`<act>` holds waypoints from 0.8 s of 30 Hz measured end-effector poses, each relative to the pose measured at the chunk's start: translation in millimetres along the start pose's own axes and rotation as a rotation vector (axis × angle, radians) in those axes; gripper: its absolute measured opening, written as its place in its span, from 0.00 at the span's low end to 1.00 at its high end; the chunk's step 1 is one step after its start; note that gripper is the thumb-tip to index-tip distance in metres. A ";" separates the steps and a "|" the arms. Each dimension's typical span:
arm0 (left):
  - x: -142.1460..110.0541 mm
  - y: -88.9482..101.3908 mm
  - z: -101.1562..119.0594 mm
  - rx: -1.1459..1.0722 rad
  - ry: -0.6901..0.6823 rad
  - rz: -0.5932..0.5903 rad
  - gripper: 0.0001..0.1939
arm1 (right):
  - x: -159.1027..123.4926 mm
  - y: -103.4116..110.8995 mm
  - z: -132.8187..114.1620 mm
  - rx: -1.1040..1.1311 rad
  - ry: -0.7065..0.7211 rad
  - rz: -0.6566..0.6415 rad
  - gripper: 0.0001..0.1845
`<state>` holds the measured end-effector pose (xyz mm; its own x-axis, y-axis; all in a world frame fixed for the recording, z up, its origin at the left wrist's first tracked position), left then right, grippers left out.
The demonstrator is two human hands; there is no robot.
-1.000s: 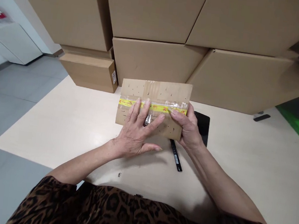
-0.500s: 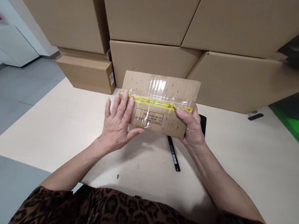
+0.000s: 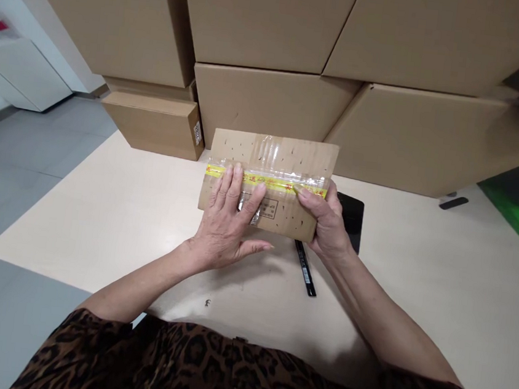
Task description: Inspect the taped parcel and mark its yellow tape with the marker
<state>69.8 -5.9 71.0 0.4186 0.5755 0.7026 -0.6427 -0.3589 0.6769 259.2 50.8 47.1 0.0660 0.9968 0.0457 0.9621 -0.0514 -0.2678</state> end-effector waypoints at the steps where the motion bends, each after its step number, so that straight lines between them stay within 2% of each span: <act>1: 0.4 -0.5 1.0 0.018 -0.016 0.005 0.61 | -0.1 -0.2 0.3 0.013 -0.007 0.004 0.39; 4: 1.6 -2.4 3.9 0.064 -0.048 -0.004 0.61 | -0.7 -1.6 -0.1 0.028 -0.015 0.010 0.40; 12: 3.8 -5.4 16.9 0.106 -0.126 -0.122 0.58 | -2.2 -2.2 3.2 0.108 -0.085 0.083 0.40; 16: 7.8 2.2 29.6 0.076 -0.233 -0.123 0.53 | -1.9 -3.6 4.0 0.154 -0.114 0.101 0.38; 18: 10.0 13.9 29.7 0.093 -0.254 -0.060 0.53 | -1.3 -2.9 3.6 0.165 -0.125 0.119 0.38; 21: 11.1 35.6 4.3 0.213 -0.084 0.061 0.59 | 0.6 1.3 -0.6 0.164 -0.109 0.152 0.38; 24: 4.8 41.7 -26.9 0.301 0.096 0.060 0.61 | 2.3 6.0 -6.4 0.168 -0.080 0.180 0.36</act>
Point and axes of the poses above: each hand's wrist, its own x-axis towards the middle knuckle, its own y-axis out of the back of the hand, z = x × y, the point moved 8 cm from there along x, towards the middle knuckle, and after that the axes turned 4 degrees about z, right-handed, at the moved point
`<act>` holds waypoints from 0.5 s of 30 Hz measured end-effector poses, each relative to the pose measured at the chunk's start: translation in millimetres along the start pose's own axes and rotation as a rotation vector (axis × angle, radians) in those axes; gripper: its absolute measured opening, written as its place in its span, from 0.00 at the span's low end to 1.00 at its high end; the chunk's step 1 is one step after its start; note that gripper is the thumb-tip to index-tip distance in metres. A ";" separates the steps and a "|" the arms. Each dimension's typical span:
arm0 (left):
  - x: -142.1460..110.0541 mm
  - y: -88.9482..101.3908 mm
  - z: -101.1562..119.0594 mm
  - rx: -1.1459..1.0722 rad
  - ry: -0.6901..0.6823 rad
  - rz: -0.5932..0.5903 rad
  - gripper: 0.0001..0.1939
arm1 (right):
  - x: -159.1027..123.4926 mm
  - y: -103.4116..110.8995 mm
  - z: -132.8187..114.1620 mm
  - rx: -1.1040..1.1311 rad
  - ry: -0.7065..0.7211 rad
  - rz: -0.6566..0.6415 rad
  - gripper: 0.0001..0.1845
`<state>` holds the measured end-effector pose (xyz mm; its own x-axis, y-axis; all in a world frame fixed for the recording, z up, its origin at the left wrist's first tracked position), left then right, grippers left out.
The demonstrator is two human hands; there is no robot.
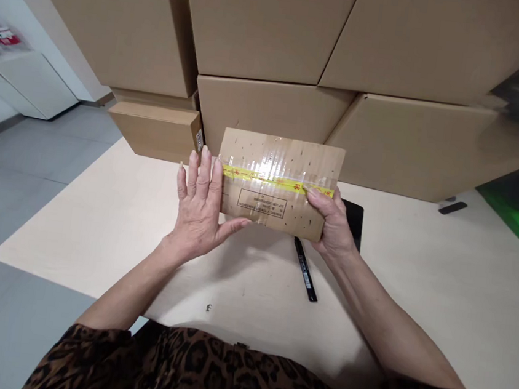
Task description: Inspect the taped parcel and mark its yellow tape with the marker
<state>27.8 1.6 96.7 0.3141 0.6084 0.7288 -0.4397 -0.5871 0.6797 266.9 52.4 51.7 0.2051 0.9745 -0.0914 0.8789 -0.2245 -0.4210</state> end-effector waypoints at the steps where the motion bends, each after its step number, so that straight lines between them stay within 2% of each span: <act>1: -1.9 -3.7 -3.8 0.013 0.002 -0.020 0.60 | 0.2 0.6 -1.4 -0.001 0.004 0.004 0.35; 6: -7.1 -20.1 9.3 0.031 -0.111 -0.097 0.58 | -0.7 0.2 -1.1 -0.023 -0.011 0.010 0.36; 15: -9.8 -23.5 21.7 0.083 -0.154 -0.136 0.56 | -0.6 -0.5 7.0 -0.059 -0.055 -0.036 0.38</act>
Point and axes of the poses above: each hand's wrist, its own x-axis towards the middle knuckle, its own y-axis out of the back of the hand, z = x × y, the point moved 8 cm from there along x, towards the middle knuckle, and after that the axes turned 4 degrees about z, right-handed, at the moved point
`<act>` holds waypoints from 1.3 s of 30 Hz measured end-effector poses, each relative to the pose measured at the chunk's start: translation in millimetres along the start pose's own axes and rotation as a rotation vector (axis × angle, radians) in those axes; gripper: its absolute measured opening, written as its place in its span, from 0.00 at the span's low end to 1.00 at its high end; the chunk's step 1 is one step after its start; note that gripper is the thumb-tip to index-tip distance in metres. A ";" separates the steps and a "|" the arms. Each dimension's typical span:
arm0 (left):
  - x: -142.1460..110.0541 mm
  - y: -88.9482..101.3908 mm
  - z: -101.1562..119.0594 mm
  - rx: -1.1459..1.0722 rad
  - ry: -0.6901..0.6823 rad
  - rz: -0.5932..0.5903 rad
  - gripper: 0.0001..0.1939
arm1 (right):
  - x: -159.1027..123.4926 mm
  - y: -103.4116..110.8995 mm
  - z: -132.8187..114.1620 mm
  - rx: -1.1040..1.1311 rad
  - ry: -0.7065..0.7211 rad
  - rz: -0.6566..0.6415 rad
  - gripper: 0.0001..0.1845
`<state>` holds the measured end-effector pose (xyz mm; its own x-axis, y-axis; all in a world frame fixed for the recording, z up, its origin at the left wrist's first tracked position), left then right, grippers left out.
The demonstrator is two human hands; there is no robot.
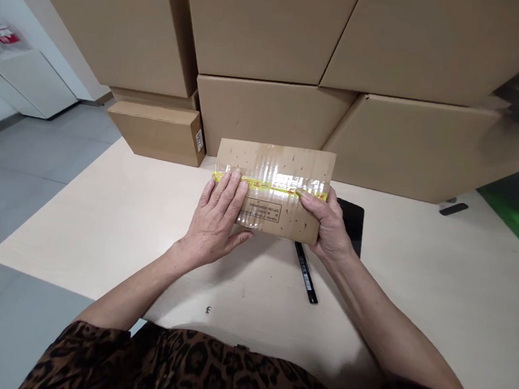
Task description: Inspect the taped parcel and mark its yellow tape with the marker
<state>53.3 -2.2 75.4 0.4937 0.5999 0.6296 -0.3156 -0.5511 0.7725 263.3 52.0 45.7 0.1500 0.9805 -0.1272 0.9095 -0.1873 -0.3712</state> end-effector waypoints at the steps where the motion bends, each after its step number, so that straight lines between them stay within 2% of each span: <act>1: 0.0 -0.2 0.3 0.012 -0.002 -0.004 0.55 | -0.2 -0.2 0.0 -0.010 0.002 -0.008 0.38; 7: 0.5 -1.2 3.3 0.035 -0.068 -0.047 0.49 | -0.3 1.0 1.6 0.011 -0.038 0.026 0.40; 15: 0.4 -5.0 9.6 -0.003 -0.129 -0.021 0.46 | -0.3 -2.2 -0.1 0.018 -0.034 0.019 0.42; 20: -0.5 -4.8 12.1 -0.061 -0.139 -0.001 0.48 | 0.1 -2.1 0.9 0.011 -0.024 0.005 0.41; 25: 0.7 -4.0 23.8 -0.124 -0.161 -0.101 0.50 | -0.4 -2.6 4.6 -0.009 -0.035 -0.013 0.40; 30: 7.0 8.5 29.0 -0.250 -0.189 -0.076 0.53 | 0.1 -2.5 7.5 -0.015 -0.037 -0.022 0.39; 32: 9.7 19.3 20.9 -0.264 -0.165 -0.014 0.54 | 0.1 -3.2 6.6 -0.019 -0.036 -0.033 0.40; 35: 10.2 34.3 -9.3 -0.158 0.017 0.078 0.57 | -0.1 -2.6 3.0 0.002 -0.040 -0.027 0.39; 37: 6.1 37.9 -27.4 -0.084 0.120 0.096 0.56 | 0.1 -0.7 -0.3 0.021 -0.035 -0.005 0.37; 39: 1.1 34.0 -34.0 -0.047 0.128 0.079 0.54 | 0.4 0.4 -2.7 0.032 -0.032 0.008 0.35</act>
<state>15.5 -0.5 105.2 0.3598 0.6262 0.6916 -0.3884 -0.5735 0.7213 264.8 52.4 48.0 0.1443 0.9765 -0.1599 0.8955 -0.1976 -0.3988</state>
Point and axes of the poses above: each hand's wrist, its own x-axis towards the middle knuckle, its own y-axis out of the back of the hand, z = x × y, the point moved 8 cm from there along x, towards the middle knuckle, and after that the axes turned 4 degrees about z, right-handed, at the moved point
